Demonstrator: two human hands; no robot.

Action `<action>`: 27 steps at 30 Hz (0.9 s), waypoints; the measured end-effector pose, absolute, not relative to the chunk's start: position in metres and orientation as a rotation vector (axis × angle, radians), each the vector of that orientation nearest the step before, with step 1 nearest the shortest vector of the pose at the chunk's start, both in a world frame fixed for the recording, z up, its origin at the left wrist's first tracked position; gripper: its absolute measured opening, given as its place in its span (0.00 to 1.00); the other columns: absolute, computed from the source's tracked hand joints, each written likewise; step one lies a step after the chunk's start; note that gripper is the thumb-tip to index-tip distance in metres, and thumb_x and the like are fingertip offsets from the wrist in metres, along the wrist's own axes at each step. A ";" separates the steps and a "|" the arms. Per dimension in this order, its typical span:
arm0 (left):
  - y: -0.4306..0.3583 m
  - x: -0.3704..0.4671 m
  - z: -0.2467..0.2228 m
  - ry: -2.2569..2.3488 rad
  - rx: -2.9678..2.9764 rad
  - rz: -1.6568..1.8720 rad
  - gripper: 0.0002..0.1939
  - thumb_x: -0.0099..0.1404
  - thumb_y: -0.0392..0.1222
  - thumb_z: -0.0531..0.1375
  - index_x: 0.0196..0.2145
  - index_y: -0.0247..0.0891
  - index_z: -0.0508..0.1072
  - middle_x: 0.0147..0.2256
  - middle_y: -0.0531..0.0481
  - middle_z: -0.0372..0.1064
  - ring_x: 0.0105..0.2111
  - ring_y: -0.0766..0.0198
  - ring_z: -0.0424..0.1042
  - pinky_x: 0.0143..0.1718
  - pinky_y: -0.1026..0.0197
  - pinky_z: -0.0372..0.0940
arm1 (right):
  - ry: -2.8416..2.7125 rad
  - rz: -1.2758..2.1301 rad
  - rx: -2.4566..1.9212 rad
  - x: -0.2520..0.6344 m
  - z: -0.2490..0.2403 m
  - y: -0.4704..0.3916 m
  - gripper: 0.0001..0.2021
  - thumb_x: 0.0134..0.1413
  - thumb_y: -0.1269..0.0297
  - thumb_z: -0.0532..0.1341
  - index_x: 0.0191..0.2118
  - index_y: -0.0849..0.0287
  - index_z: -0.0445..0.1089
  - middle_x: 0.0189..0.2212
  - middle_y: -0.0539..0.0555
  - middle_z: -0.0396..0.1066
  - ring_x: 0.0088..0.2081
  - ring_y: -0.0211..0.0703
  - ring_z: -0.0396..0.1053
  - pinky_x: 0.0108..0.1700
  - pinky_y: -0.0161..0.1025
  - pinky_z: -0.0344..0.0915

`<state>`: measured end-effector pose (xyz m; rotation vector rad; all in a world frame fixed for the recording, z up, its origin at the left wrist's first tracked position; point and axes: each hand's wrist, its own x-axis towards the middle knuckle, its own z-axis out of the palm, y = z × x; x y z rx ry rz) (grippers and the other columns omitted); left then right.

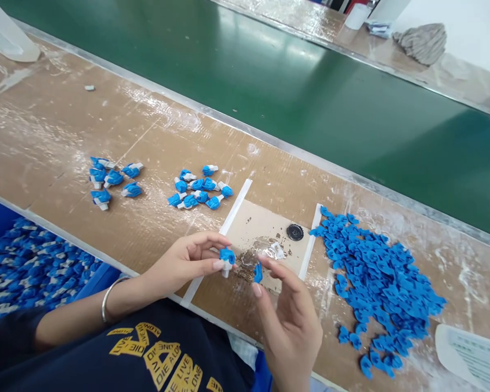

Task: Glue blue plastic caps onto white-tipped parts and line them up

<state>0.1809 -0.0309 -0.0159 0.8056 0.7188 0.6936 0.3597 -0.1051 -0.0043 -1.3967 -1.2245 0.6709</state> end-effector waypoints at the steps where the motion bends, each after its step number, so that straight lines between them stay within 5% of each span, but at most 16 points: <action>1: -0.032 0.183 -0.015 0.683 0.765 0.702 0.16 0.60 0.37 0.66 0.46 0.37 0.70 0.39 0.50 0.73 0.36 0.66 0.75 0.40 0.63 0.67 | -1.111 0.741 -1.349 0.354 -0.005 -0.107 0.17 0.57 0.72 0.64 0.51 0.53 0.70 0.47 0.52 0.74 0.50 0.42 0.71 0.51 0.39 0.68; 11: -0.043 0.189 -0.013 0.563 0.698 0.723 0.20 0.60 0.33 0.66 0.49 0.39 0.67 0.41 0.49 0.73 0.39 0.68 0.74 0.42 0.66 0.65 | -0.873 0.934 -1.240 0.332 -0.010 -0.114 0.16 0.57 0.74 0.64 0.51 0.52 0.70 0.47 0.51 0.75 0.49 0.38 0.72 0.50 0.33 0.71; 23: -0.044 0.187 -0.012 0.733 0.661 0.604 0.19 0.54 0.35 0.70 0.42 0.36 0.70 0.37 0.51 0.73 0.34 0.68 0.74 0.37 0.66 0.66 | -1.744 0.472 -1.460 0.326 -0.006 -0.114 0.17 0.62 0.72 0.58 0.56 0.55 0.65 0.49 0.54 0.71 0.51 0.42 0.69 0.53 0.41 0.68; 27: -0.046 0.175 -0.014 0.784 0.771 0.647 0.17 0.55 0.36 0.69 0.42 0.35 0.70 0.36 0.49 0.75 0.35 0.64 0.76 0.38 0.64 0.69 | -1.783 0.341 -1.636 0.368 -0.006 -0.119 0.16 0.63 0.62 0.60 0.55 0.56 0.67 0.49 0.56 0.72 0.49 0.47 0.70 0.51 0.44 0.68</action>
